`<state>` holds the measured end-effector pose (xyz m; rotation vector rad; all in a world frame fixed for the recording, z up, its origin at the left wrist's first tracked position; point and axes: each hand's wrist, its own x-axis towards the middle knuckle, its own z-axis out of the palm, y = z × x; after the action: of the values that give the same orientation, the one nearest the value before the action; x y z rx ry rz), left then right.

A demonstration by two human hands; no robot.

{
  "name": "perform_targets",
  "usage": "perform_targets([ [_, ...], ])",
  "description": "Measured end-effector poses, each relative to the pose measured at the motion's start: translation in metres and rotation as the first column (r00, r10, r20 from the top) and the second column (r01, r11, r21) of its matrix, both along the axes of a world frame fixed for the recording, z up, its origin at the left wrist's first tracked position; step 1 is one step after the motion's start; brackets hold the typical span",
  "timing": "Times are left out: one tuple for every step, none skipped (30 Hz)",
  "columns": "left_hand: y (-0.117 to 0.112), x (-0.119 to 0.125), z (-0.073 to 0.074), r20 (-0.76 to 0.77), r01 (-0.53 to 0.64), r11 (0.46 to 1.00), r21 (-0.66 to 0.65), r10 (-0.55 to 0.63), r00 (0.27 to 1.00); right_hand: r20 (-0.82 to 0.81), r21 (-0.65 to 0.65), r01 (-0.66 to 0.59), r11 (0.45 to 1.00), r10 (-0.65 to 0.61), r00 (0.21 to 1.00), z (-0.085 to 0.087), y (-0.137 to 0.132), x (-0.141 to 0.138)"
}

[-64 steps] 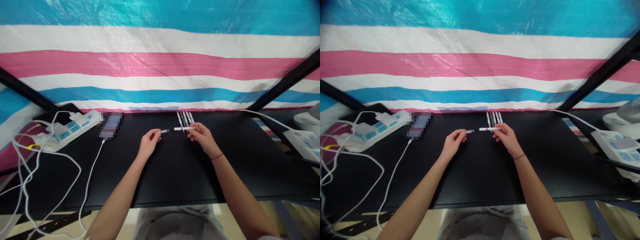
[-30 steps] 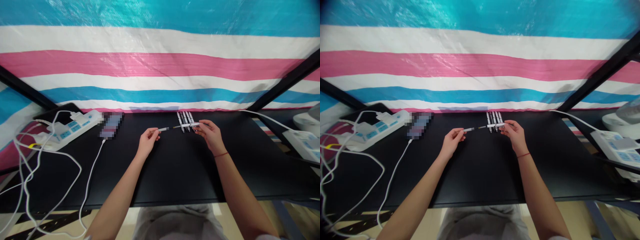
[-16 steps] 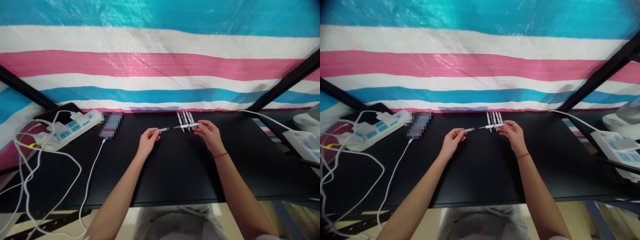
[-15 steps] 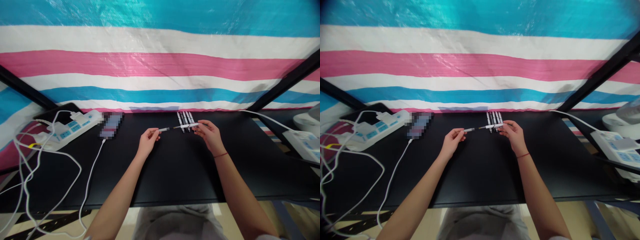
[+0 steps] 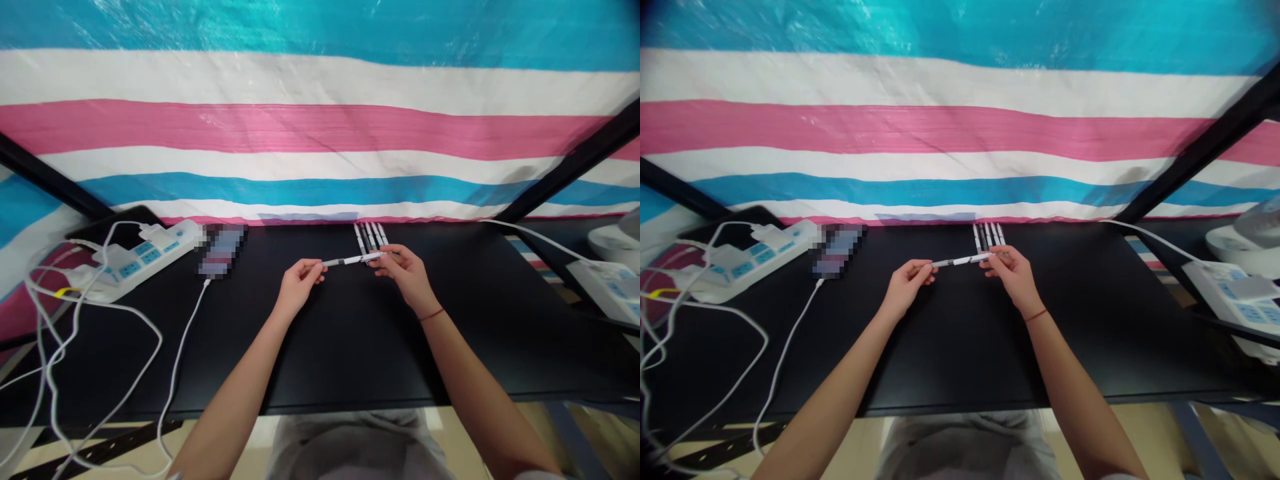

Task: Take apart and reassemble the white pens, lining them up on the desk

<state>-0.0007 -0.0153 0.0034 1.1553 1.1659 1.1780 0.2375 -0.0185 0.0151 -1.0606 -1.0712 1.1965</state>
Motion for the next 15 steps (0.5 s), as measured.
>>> perform_targets([
  [-0.0002,0.0003,0.0004,0.001,0.005,1.0,-0.003,-0.005,1.0,-0.002,0.003,0.004,1.0,-0.004,1.0,0.0001,0.0001,0.0],
  [-0.0005,0.0007,0.0008,0.001,0.011,1.0,-0.006,-0.011,1.0,-0.004,0.006,0.009,1.0,-0.009,1.0,0.0001,0.0002,0.0003],
  [-0.0007,0.0012,0.001,0.0,0.016,1.0,-0.009,-0.016,1.0,-0.003,0.007,0.014,1.0,-0.014,1.0,0.0,0.0004,0.0005],
  [-0.0009,0.0017,0.0011,-0.001,0.017,1.0,-0.011,-0.017,1.0,-0.001,0.008,0.019,1.0,-0.019,1.0,0.0,0.0006,0.0008],
  [-0.0011,0.0021,0.001,-0.003,0.016,1.0,-0.012,-0.016,1.0,0.002,0.006,0.023,1.0,-0.023,1.0,-0.0001,0.0006,0.0011],
  [-0.0011,0.0024,0.0009,-0.004,0.014,1.0,-0.011,-0.014,1.0,0.004,0.004,0.024,1.0,-0.024,1.0,-0.0001,0.0006,0.0012],
  [-0.001,0.0025,0.0007,-0.002,0.009,1.0,-0.009,-0.009,1.0,0.005,0.003,0.023,1.0,-0.023,1.0,-0.0001,0.0004,0.0013],
  [-0.0009,0.0024,0.0005,0.002,0.005,1.0,-0.008,-0.005,1.0,0.005,0.001,0.018,1.0,-0.018,1.0,0.0001,0.0001,0.0014],
  [-0.0007,0.0021,0.0003,0.007,0.001,1.0,-0.007,-0.001,1.0,0.007,0.0,0.009,1.0,-0.009,1.0,0.0004,-0.0001,0.0014],
  [-0.0005,0.0018,0.0003,0.013,-0.006,1.0,-0.009,0.006,1.0,0.011,0.0,0.0,1.0,0.0,1.0,0.0008,-0.0004,0.0014],
  [-0.0003,0.0014,0.0003,0.019,-0.014,1.0,-0.012,0.014,1.0,0.016,-0.001,-0.008,1.0,0.008,1.0,0.0011,-0.0006,0.0015],
  [-0.0002,0.0011,0.0005,0.022,-0.021,1.0,-0.015,0.022,1.0,0.022,-0.002,-0.013,1.0,0.013,1.0,0.0014,-0.0007,0.0015],
  [-0.0001,0.0009,0.0008,0.025,-0.028,0.999,-0.016,0.028,0.999,0.028,-0.002,-0.015,1.0,0.015,0.999,0.0017,-0.0008,0.0015],
  [-0.0001,0.0008,0.001,0.026,-0.03,0.999,-0.017,0.03,0.999,0.033,-0.001,-0.014,1.0,0.015,0.999,0.0018,-0.0007,0.0016],
  [-0.0002,0.0008,0.0012,0.027,-0.029,0.999,-0.017,0.03,0.999,0.037,-0.001,-0.012,1.0,0.012,0.999,0.0018,-0.0005,0.0016],
])
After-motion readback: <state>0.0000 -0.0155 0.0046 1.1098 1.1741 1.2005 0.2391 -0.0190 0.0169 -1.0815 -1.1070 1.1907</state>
